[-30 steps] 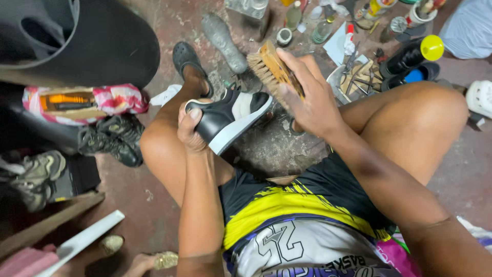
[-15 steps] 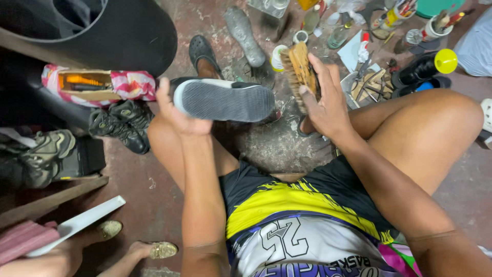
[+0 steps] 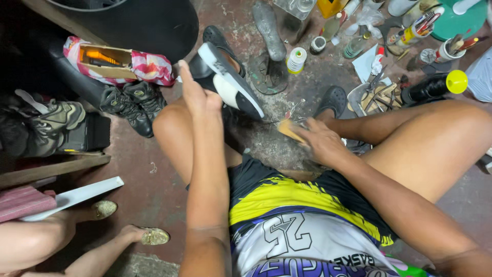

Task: The person cleans a shoe using a brush and then rubs a piece of sandpaper against the sole of the shoe while holding it by hand.

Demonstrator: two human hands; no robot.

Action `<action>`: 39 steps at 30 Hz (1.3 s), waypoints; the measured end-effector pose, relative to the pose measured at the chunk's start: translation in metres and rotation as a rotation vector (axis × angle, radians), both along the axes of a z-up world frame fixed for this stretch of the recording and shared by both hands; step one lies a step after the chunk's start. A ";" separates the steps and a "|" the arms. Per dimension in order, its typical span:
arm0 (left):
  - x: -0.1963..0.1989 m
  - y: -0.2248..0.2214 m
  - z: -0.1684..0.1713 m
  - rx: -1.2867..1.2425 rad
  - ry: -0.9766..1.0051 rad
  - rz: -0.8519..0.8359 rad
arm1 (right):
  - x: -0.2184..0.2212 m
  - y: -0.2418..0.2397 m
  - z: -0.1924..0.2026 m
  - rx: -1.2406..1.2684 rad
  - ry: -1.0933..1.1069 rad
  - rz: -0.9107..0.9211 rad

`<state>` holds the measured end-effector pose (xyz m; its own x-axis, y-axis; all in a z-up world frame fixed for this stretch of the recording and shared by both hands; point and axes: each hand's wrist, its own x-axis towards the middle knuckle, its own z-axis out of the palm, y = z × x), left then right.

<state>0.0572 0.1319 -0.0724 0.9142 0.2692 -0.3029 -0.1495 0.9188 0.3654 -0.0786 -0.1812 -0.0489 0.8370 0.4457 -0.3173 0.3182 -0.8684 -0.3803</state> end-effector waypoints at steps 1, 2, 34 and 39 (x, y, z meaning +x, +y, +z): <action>0.003 0.013 -0.003 0.012 0.005 0.036 | -0.003 -0.011 -0.012 -0.104 0.072 0.025; 0.007 0.019 -0.006 0.024 0.012 0.048 | -0.009 -0.020 -0.022 -0.206 0.150 0.026; -0.072 -0.031 0.025 0.651 -0.200 -0.372 | 0.092 0.101 0.035 1.856 0.560 -0.451; -0.083 -0.061 0.026 0.587 -0.218 -0.293 | 0.094 0.098 0.035 1.944 0.636 -0.477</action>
